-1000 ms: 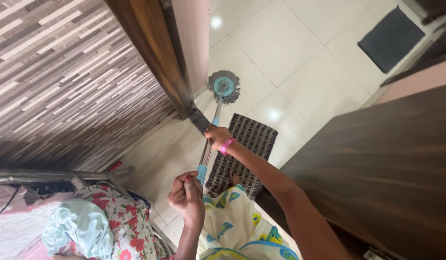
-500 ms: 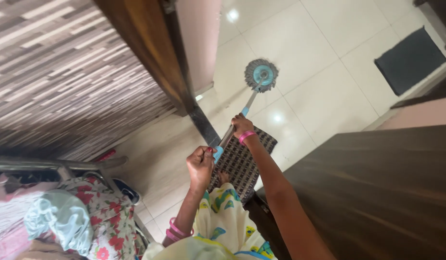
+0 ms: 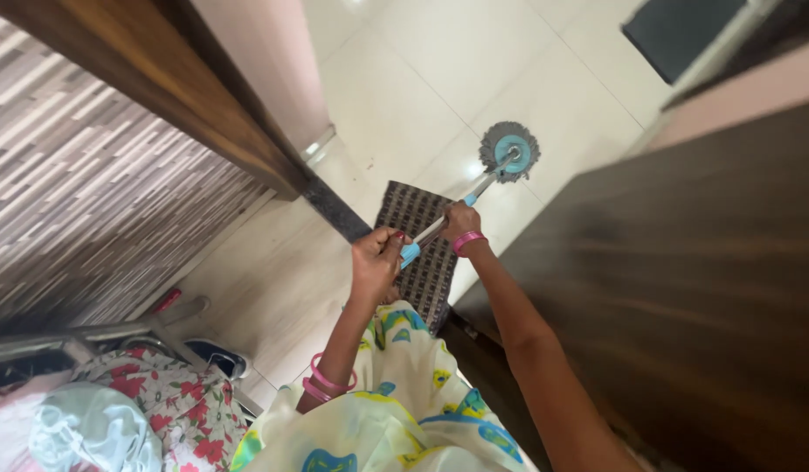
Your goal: Mopping the floor with a spin mop.
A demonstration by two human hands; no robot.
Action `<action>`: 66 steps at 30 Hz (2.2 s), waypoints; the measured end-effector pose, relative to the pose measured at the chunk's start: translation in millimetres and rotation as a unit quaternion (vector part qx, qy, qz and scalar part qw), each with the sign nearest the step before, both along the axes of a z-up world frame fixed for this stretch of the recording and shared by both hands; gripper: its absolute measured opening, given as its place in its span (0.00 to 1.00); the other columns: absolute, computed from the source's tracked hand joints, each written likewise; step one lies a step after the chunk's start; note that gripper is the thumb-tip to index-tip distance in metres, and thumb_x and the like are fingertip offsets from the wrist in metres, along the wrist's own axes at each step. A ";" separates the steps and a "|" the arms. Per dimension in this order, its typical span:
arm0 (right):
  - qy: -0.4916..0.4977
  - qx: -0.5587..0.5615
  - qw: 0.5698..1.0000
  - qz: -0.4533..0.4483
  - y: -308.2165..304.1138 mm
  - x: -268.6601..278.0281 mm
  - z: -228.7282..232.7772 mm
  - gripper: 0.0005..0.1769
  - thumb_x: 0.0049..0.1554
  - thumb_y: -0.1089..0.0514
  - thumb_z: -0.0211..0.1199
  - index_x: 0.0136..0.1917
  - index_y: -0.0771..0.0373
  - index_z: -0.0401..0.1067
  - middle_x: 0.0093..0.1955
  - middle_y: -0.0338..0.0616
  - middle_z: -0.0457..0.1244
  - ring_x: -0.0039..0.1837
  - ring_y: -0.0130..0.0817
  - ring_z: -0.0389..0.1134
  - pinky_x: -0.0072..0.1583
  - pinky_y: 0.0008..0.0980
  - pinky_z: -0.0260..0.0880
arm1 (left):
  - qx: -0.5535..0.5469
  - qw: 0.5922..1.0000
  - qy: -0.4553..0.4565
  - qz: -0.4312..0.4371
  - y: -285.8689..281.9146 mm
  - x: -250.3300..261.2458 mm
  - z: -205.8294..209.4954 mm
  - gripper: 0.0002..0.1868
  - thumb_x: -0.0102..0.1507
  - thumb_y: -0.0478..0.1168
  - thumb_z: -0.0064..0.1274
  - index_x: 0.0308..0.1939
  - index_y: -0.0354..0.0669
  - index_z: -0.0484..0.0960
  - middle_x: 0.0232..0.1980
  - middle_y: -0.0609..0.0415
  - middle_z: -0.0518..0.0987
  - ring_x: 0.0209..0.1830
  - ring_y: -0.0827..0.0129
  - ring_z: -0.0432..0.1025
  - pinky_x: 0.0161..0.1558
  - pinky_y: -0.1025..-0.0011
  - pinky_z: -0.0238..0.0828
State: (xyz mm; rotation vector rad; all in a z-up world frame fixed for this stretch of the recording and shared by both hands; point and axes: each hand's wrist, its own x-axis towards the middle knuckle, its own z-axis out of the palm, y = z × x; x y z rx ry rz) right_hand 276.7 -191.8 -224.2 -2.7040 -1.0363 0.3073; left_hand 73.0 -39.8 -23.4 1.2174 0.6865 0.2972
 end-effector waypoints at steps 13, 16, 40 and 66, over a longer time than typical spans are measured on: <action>-0.054 0.081 0.995 -0.004 -91.3 -234.4 -8.4 0.10 0.41 0.55 0.68 0.37 0.60 0.75 0.38 0.50 0.67 0.42 0.50 0.70 0.45 0.47 0.74 | 0.039 0.998 -0.010 -0.053 -82.5 -226.2 50.5 0.09 0.69 0.30 0.48 0.36 0.32 0.83 0.22 0.59 0.74 0.17 0.83 0.60 0.20 0.79 0.53; -0.060 0.146 0.988 0.006 -89.4 -271.6 10.8 0.10 0.39 0.54 0.68 0.35 0.60 0.75 0.36 0.51 0.66 0.40 0.51 0.70 0.43 0.48 0.73 | 0.047 0.998 -0.024 -0.039 -87.5 -257.0 72.3 0.08 0.68 0.30 0.49 0.36 0.32 0.82 0.23 0.60 0.75 0.17 0.84 0.60 0.20 0.79 0.53; 0.008 0.114 0.993 -0.034 -107.4 -246.0 14.6 0.06 0.47 0.59 0.64 0.41 0.52 0.73 0.50 0.44 0.66 0.49 0.52 0.70 0.50 0.49 0.72 | 0.257 0.966 0.005 -0.015 -144.7 -246.5 32.4 0.05 0.65 0.31 0.57 0.33 0.37 0.85 0.23 0.59 0.79 0.15 0.79 0.66 0.16 0.73 0.61; -0.013 0.051 0.942 0.331 109.0 -85.1 -83.5 0.04 0.48 0.63 0.64 0.36 0.58 0.70 0.53 0.39 0.66 0.70 0.43 0.62 0.60 0.37 0.71 | 0.130 0.938 0.046 0.318 -121.8 -147.6 -112.6 0.06 0.64 0.32 0.53 0.34 0.39 0.84 0.23 0.55 0.80 0.19 0.77 0.65 0.22 0.73 0.61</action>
